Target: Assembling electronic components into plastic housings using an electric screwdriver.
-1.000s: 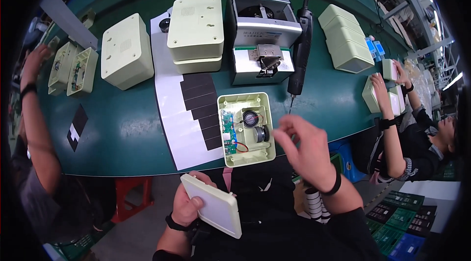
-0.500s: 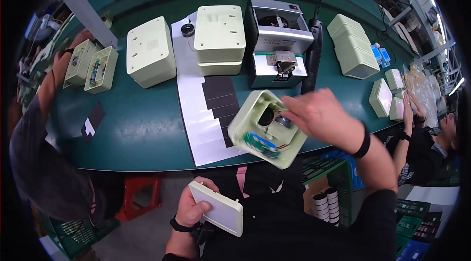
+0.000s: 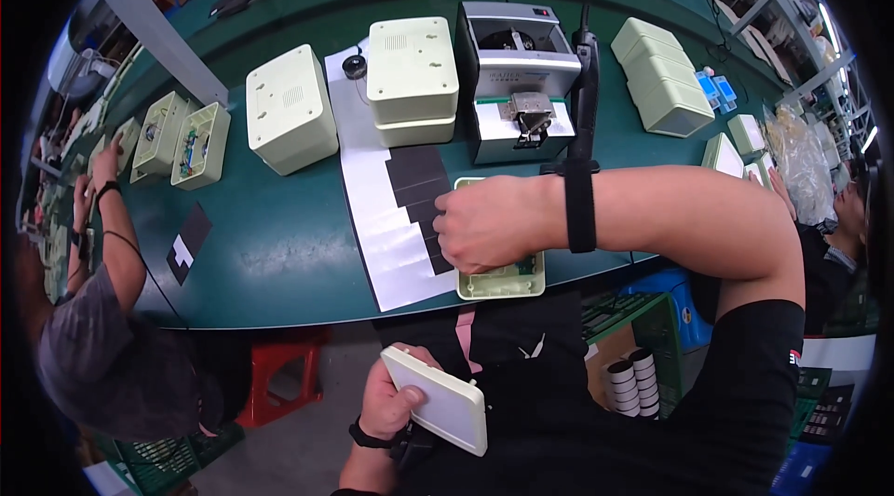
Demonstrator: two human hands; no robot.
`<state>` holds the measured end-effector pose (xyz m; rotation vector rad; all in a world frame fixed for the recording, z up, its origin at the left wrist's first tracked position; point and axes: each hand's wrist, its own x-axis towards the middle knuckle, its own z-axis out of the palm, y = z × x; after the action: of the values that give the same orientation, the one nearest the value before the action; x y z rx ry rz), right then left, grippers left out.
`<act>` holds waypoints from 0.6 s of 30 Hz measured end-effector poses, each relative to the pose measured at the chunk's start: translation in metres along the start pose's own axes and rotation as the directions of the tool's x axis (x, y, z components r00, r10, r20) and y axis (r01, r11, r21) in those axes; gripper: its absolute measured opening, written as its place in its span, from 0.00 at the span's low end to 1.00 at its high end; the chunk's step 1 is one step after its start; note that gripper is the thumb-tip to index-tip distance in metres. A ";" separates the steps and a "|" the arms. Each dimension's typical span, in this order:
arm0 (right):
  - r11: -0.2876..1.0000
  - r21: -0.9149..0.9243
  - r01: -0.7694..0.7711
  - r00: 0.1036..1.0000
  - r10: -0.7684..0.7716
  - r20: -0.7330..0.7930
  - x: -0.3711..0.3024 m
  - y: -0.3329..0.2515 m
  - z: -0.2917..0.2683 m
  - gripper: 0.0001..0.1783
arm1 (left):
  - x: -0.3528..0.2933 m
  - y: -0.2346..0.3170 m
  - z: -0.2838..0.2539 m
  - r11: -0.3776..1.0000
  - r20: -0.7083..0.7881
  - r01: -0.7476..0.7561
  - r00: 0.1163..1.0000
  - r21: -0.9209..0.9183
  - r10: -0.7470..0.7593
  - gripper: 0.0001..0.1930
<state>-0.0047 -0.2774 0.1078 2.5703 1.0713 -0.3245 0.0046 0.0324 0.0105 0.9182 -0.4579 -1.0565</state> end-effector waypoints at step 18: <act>-0.716 0.530 0.455 0.543 0.695 0.472 -0.038 -0.190 0.013 0.17 | 0.052 0.028 0.033 0.794 0.148 -0.564 0.786 -0.228 0.600 0.06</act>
<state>-0.1684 -0.1815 0.0669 -0.9956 0.6035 -0.0317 0.0200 -0.0225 0.0473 0.4493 -0.7637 -0.6026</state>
